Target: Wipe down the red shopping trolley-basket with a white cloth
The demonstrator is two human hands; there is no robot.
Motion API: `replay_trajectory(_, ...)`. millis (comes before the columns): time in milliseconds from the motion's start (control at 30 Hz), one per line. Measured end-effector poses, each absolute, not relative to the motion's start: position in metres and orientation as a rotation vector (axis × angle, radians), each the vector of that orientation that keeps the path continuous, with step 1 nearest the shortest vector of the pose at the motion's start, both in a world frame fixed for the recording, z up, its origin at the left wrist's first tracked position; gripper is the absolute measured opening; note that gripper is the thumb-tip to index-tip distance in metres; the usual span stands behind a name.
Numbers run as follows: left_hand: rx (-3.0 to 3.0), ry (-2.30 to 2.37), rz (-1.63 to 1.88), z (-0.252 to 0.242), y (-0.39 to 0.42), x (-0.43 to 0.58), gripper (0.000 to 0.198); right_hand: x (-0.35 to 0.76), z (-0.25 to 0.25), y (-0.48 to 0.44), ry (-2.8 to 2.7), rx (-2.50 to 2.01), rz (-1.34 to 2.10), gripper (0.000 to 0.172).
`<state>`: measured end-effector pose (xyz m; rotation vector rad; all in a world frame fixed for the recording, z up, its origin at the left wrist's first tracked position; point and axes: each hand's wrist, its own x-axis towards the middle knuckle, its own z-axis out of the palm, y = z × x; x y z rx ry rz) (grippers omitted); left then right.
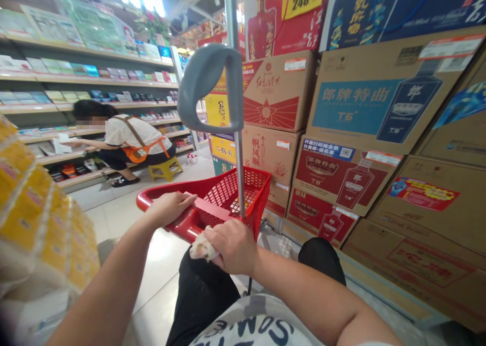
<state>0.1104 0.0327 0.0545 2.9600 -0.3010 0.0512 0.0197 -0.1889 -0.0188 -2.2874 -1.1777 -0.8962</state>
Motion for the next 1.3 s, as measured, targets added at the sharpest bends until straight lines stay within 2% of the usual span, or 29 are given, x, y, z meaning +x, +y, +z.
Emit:
replay_trajectory(67,2.96,-0.306,0.057,0.055,0.032,0.11,0.059,0.02,-0.022,-0.191,-1.19,-2.24,-0.923,0.037)
replay_trajectory(200,2.956,-0.309,0.053,0.055,0.031,0.108,0.059,0.022,-0.009,-0.187,-0.979,-2.415,-0.705,0.02)
replay_trajectory(267,2.95,-0.308,0.056,0.054,0.031,0.108,0.06,0.022,-0.005,-0.185,-0.961,-2.447,-0.657,0.018)
replay_trajectory(500,2.953,-0.343,0.07,0.056,0.03,0.105,0.059,0.02,-0.026,-0.193,-1.2,-2.156,-0.988,0.038)
replay_trajectory(600,2.946,-0.353,0.074,0.056,0.03,0.106,0.06,0.02,-0.027,-0.193,-1.185,-2.161,-0.994,0.038)
replay_trajectory(800,2.965,-0.32,0.097,0.053,0.031,0.108,0.06,0.022,-0.003,-0.186,-0.958,-2.437,-0.648,0.016)
replay_trajectory(900,2.965,-0.325,0.132,0.054,0.028,0.095,0.059,0.016,0.01,-0.187,-0.946,-2.491,-0.457,0.012)
replay_trajectory(1033,2.964,-0.341,0.119,0.053,0.025,0.088,0.059,0.019,0.011,-0.191,-0.996,-2.552,-0.241,0.018)
replay_trajectory(1133,2.972,-0.301,0.129,0.051,0.025,0.089,0.059,0.023,-0.003,-0.193,-1.051,-2.559,-0.375,0.027)
replay_trajectory(1300,2.944,-0.351,0.158,0.05,0.026,0.087,0.064,0.017,-0.03,-0.198,-1.241,-2.239,-0.95,0.029)
